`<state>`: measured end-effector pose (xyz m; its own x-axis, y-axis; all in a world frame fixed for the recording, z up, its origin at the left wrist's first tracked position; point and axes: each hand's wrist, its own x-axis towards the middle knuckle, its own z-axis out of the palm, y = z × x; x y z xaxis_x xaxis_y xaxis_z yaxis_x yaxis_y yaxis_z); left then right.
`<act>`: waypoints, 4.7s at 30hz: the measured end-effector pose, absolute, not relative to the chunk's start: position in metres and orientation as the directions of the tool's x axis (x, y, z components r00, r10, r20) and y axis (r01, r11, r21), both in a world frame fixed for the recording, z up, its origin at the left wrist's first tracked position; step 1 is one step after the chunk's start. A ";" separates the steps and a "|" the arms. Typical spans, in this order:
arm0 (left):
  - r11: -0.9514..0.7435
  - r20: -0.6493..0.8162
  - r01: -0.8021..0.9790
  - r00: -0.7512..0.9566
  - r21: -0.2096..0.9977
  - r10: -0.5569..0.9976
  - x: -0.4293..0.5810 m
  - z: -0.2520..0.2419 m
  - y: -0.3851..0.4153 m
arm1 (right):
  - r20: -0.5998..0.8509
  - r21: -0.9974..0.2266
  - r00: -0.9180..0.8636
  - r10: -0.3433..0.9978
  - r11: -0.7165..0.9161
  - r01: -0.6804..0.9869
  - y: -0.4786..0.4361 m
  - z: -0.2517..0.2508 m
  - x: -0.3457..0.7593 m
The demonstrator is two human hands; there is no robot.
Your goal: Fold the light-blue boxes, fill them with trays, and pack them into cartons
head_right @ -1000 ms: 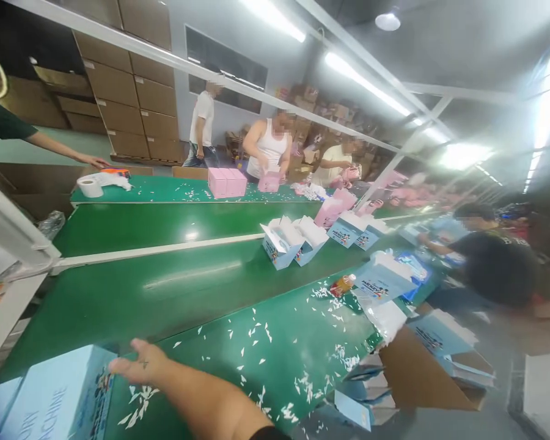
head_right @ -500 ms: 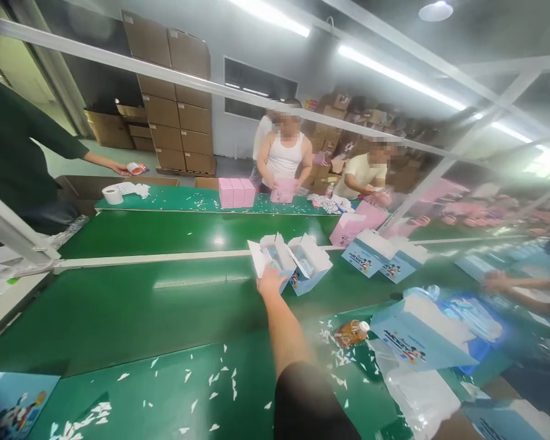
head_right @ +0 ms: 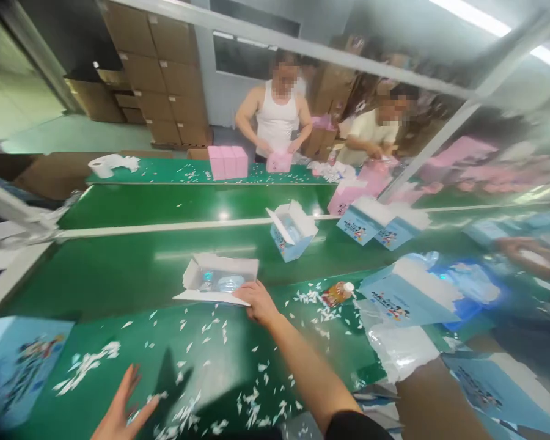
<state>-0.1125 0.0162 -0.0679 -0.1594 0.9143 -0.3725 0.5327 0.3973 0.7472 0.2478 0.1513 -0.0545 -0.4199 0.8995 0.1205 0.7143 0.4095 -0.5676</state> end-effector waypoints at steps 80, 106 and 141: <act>0.459 -0.404 0.395 -0.218 0.796 0.889 -0.052 -0.067 0.046 | -0.127 -0.742 0.335 0.934 -0.313 0.593 0.016 -0.054 0.203; -0.486 -0.131 0.645 0.670 0.590 0.731 -0.071 -0.017 0.061 | 0.043 -0.463 -0.450 0.892 0.417 0.782 0.006 -0.004 0.232; -0.659 -0.154 0.631 0.760 0.409 0.632 -0.075 -0.014 0.067 | 0.086 -0.338 0.254 0.963 -0.212 0.917 0.056 0.019 0.260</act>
